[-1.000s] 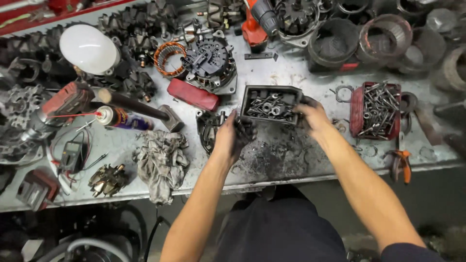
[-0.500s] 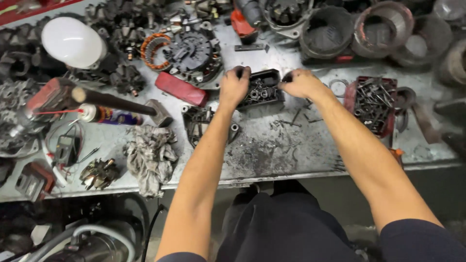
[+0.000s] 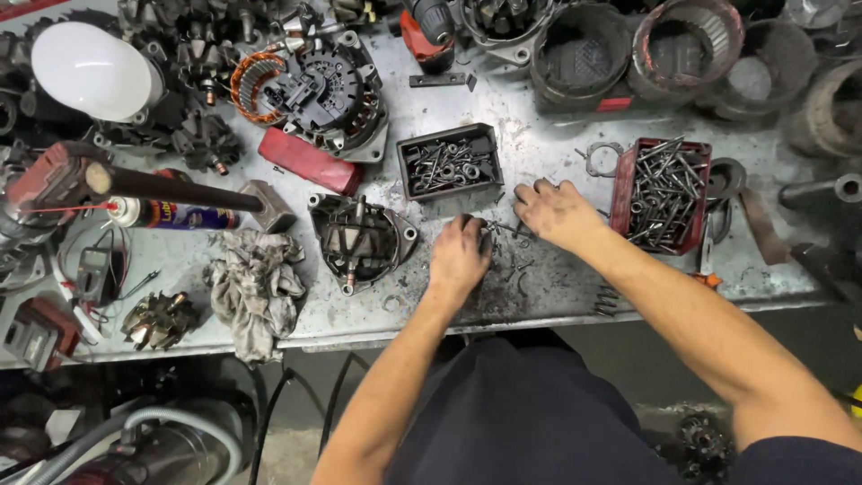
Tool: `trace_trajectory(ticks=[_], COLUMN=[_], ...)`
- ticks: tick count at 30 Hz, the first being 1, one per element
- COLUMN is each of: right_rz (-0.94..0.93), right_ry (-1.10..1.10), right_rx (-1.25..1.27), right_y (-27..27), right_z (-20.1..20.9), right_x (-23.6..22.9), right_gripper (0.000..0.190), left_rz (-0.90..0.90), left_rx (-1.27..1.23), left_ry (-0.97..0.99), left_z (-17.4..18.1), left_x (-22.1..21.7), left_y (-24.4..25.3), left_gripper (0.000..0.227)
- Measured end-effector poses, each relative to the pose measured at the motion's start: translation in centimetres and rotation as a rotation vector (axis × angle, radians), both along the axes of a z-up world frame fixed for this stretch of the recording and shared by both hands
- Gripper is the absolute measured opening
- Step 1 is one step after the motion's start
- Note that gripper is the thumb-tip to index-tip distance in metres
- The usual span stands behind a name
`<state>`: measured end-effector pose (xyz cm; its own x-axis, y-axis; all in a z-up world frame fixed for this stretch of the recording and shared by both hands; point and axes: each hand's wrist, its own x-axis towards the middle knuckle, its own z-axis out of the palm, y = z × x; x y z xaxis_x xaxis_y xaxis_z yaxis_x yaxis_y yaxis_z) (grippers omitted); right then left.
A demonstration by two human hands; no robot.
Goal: The person gathers loose bolts, screws and small metal hardware scattered across a workbench and drops them by hand into a red parts box, sweeping stragglers into piles. They then handle a multimeter, place an item on a shelf, and wipe the bench with a rag.
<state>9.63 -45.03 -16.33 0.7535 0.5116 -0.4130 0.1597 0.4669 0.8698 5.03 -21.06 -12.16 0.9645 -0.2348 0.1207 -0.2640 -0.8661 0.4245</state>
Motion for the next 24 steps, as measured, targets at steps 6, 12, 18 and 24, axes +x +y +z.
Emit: trace_trajectory(ticks=[6, 12, 18, 24], right_rz=[0.05, 0.0, -0.009, -0.449], right_ry=[0.656, 0.601, 0.459, 0.662], right_rx=[1.566, 1.757, 1.713, 1.707], right_y=[-2.3, 1.3, -0.2, -0.4], right_z=[-4.2, 5.7, 1.1, -0.1], right_x=[1.9, 6.4, 5.3, 3.6], right_gripper=[0.009, 0.027, 0.032, 0.024], left_rz=[0.034, 0.017, 0.037, 0.006], left_rx=[0.121, 0.15, 0.054, 0.054], left_ry=[0.379, 0.48, 0.525, 0.547], left_z=[2.6, 1.9, -1.3, -2.7], left_x=[0.2, 0.4, 0.6, 1.0], left_y=[-1.8, -3.3, -4.5, -4.4], left_gripper=[0.057, 0.087, 0.058, 0.038])
